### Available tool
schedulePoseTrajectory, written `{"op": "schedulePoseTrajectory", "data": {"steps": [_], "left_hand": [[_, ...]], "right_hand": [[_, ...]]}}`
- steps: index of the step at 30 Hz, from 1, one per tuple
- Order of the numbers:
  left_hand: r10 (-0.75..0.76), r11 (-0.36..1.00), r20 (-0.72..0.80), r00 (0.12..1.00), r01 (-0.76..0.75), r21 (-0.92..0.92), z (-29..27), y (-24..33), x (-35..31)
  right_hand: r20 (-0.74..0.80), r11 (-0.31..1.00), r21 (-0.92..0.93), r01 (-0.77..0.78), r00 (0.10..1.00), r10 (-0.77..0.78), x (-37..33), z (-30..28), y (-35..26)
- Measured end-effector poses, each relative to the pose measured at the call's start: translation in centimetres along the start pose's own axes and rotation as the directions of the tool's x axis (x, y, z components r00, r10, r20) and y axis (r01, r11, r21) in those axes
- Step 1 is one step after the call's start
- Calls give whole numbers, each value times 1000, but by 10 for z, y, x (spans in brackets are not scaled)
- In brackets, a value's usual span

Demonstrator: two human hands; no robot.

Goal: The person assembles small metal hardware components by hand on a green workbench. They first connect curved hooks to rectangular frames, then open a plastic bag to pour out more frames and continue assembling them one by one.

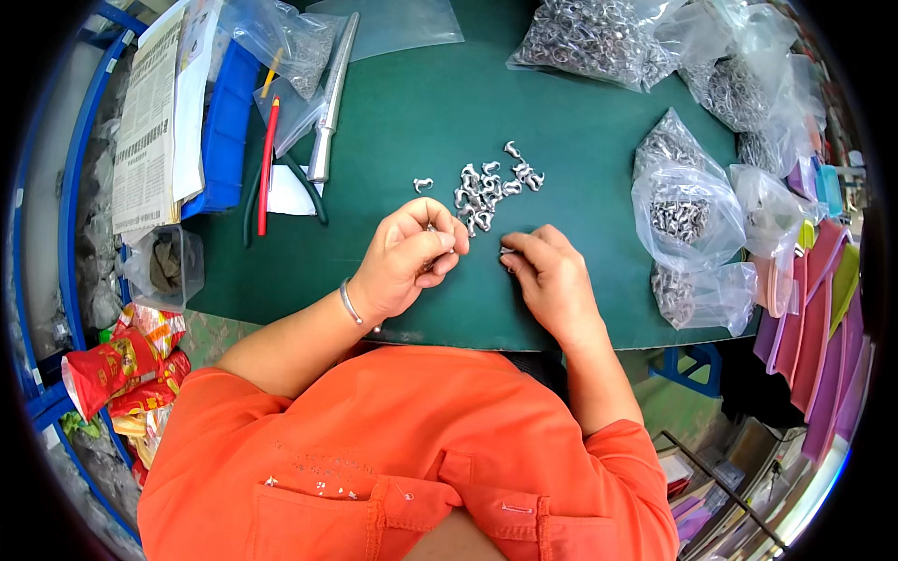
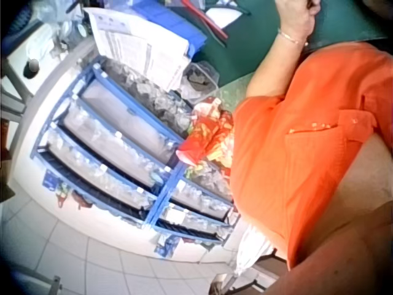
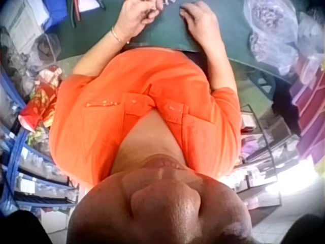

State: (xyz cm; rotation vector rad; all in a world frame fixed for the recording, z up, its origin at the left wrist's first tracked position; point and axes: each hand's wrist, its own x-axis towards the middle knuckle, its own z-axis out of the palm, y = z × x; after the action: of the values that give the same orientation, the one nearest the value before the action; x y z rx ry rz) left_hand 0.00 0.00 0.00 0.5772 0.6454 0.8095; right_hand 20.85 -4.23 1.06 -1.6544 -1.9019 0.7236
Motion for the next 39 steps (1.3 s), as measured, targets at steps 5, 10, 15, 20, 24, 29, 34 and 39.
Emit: {"op": "schedulePoseTrajectory", "data": {"steps": [5,10,15,20,24,29,34,39], "left_hand": [[-5,976,-100,995,27,217,8,-7,4],[160,783,-91,983,-70,618,8,-11,2],[158,741,-43,987,-90,666,17,-8,2],[134,750,-66,989,-58,659,12,-6,0],[155,717,-131,979,-20,697,12,3,-1],[389,395,31,921,-197,897,-12,6,9],[361,236,143,922,-238,942,-1,10,11],[427,17,291,857,-329,944,0,-5,22]], "right_hand": [[-2,997,34,76,997,-76,0,-9,5],[409,40,903,-428,885,222,-5,-12,17],[401,-472,800,-371,915,-40,-8,-6,24],[358,-517,771,-371,925,-131,-7,-2,27],[286,-451,843,-294,954,-88,-7,-9,24],[99,935,343,-90,993,59,-8,-22,14],[117,973,229,16,992,-44,-8,-14,12],[283,-48,959,-280,957,59,-3,-18,20]]}}
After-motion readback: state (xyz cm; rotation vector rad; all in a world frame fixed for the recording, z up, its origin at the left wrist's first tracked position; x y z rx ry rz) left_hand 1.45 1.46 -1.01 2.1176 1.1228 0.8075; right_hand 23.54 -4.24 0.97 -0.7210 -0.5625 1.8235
